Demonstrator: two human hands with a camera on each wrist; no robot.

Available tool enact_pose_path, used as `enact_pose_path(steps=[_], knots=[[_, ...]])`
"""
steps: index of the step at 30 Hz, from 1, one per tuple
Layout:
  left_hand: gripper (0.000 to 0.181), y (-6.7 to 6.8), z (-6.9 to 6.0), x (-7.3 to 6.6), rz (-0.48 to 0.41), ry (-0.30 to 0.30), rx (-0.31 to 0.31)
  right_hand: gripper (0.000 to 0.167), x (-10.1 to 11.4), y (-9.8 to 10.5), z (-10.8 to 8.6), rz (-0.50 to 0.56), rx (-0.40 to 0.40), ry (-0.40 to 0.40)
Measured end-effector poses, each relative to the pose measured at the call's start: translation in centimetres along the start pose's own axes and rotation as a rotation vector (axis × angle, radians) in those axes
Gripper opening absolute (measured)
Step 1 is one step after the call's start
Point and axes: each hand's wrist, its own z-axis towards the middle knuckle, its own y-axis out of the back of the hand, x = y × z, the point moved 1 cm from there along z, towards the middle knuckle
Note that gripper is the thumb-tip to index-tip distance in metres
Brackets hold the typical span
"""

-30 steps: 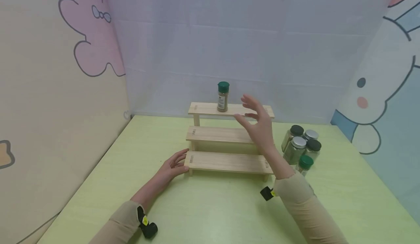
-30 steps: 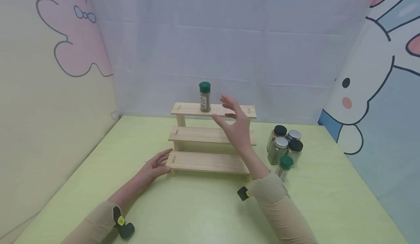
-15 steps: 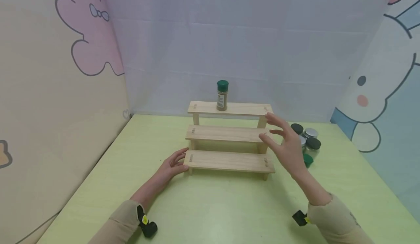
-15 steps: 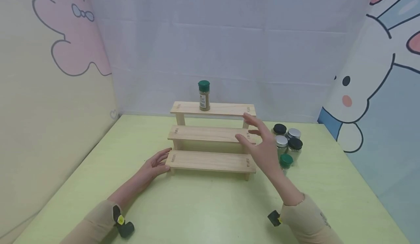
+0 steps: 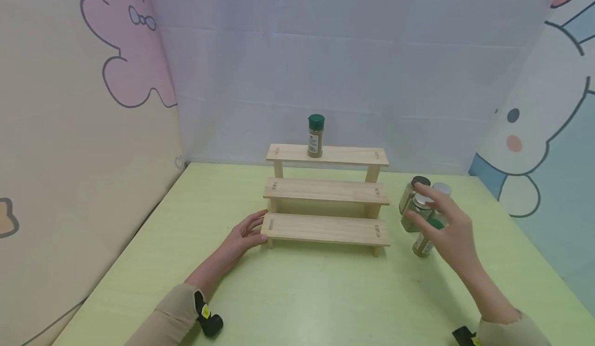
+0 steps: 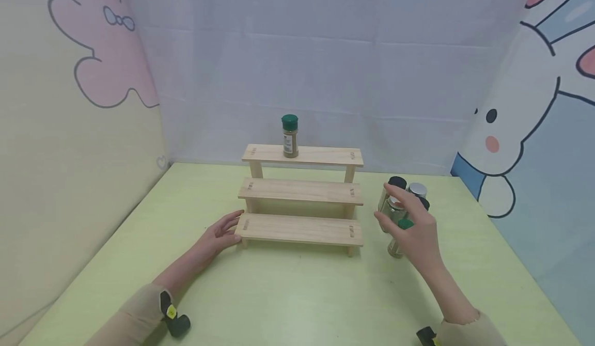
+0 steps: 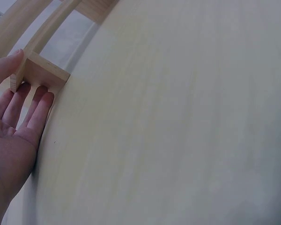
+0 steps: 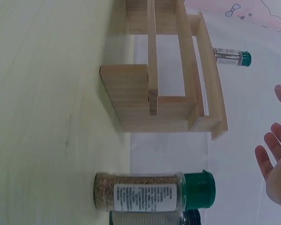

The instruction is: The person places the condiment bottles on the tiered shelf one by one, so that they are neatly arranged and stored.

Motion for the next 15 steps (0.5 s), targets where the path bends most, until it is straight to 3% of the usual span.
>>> enact_pose_path(steps=[8,15], knots=[[0.07,0.0,0.0,0.0,0.002,0.005,-0.005,0.074,-2.1,2.2,-1.6,-0.077,-0.009,0.015],[0.07,0.0,0.0,0.0,0.007,-0.004,-0.002,0.077,-3.3,3.2,-2.6,-0.08,0.061,-0.024]])
